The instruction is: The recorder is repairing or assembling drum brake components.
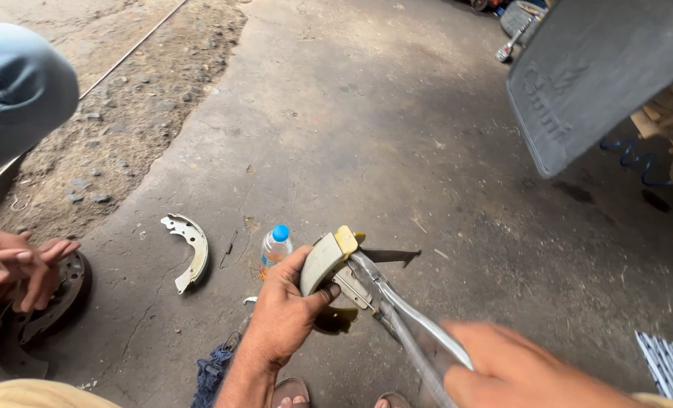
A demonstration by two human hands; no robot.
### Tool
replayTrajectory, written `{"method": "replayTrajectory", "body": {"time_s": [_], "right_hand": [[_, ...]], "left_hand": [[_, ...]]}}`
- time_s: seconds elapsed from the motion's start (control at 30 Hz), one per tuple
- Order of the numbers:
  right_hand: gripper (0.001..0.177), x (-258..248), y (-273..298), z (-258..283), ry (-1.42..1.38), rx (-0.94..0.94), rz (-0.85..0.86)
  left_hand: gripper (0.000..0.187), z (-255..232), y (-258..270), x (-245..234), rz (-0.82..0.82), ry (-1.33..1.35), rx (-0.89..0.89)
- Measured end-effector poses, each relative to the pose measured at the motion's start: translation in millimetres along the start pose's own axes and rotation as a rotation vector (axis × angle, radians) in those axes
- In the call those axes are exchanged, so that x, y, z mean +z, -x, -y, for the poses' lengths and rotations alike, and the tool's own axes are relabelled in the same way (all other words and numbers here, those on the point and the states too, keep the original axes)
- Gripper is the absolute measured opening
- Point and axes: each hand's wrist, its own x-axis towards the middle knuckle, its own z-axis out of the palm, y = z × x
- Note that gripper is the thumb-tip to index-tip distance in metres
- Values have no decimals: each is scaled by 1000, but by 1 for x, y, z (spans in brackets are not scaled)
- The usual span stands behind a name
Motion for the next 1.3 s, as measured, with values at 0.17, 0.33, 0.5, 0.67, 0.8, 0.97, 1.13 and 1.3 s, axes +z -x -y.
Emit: {"method": "replayTrajectory", "body": {"time_s": [0.17,0.33,0.5,0.67,0.8,0.97,1.13,1.3], "right_hand": [[36,-13,22,37,208,180,-4],[49,-20,-57,-77,-477,-302,226],[50,-19,-84,-66,-526,-324,305],[51,-21,-82,-76,-605,-317,327],[53,-21,-79,-85,-689,-309,351],[54,-19,-80,-98,-772,-294,374],[66,-28,-187,-180,-334,-392,183],[49,23,-351,-346,-332,-477,-567]], "left_hand": [[49,21,-8,7,-82,79,-11],[58,-17,-1,-9,-152,462,-124],[59,-5,-4,-21,7,652,-151],[59,-12,-4,-7,29,625,-175],[59,-4,-4,-3,103,550,-112],[61,-8,-3,-1,87,443,-147],[55,7,-12,-14,26,496,-97],[62,-39,0,-46,-75,590,-30]]}}
